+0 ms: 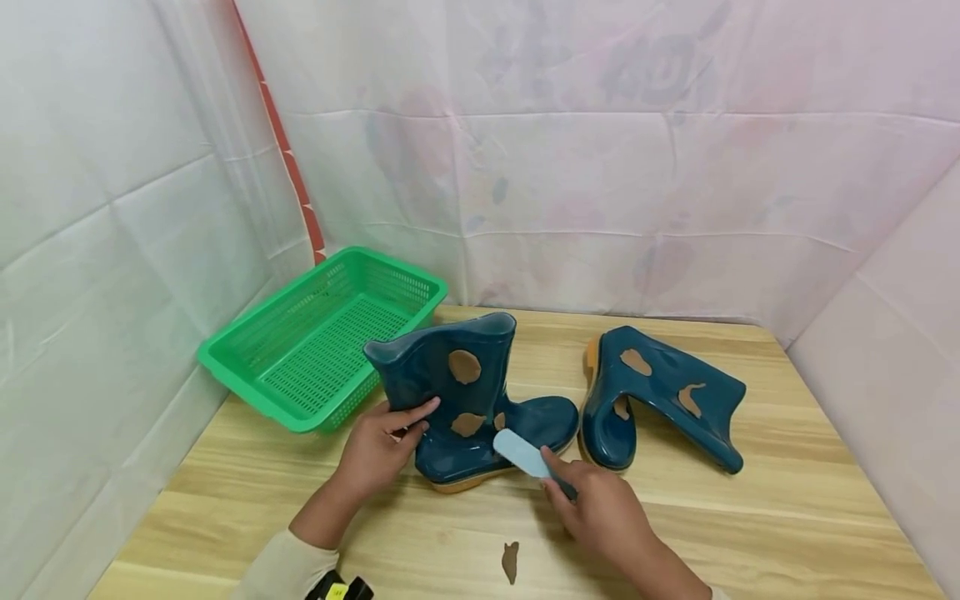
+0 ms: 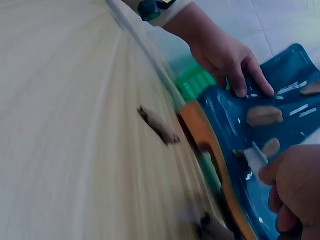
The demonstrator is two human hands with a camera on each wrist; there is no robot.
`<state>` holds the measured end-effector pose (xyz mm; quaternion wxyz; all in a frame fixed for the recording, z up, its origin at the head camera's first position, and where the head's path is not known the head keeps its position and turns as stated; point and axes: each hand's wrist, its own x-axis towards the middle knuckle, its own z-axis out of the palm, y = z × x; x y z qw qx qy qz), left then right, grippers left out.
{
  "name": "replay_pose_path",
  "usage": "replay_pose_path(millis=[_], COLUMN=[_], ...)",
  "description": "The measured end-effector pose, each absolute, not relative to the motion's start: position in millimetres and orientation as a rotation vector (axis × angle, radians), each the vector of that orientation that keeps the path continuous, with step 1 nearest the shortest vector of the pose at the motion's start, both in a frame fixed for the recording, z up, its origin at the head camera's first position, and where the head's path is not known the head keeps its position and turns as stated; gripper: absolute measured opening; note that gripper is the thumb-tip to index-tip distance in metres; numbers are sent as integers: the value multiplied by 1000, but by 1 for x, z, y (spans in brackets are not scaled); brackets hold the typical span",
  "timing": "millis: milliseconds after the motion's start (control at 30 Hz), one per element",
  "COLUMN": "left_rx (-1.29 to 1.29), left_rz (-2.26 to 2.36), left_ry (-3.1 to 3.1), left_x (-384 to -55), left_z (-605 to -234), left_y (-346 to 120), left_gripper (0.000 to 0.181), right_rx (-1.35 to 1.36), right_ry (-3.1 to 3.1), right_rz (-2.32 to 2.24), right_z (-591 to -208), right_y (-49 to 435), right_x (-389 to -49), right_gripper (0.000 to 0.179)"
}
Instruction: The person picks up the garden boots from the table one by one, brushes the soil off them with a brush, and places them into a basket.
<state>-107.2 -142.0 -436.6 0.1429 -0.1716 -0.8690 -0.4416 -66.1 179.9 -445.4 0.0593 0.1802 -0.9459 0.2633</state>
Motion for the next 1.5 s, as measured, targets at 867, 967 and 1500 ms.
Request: replay_pose_path(millis=[867,967,1500], left_rx=[-503,-485,-467], left_rz=[-1289,-1320,-1376], left_ry=[-2504,-2525,-2544], left_x=[-108,-108,-108], left_z=[-433,-433,-431], left_y=[-140,-141,-142], left_gripper=[44,44,42], right_rx=[828,721,461], right_ry=[-2766,-2767,-2714], right_rz=[792,768,759], right_z=[-442,-444,-446], right_y=[158,164,193], right_x=[-55,-59,-71], right_gripper=[43,44,46])
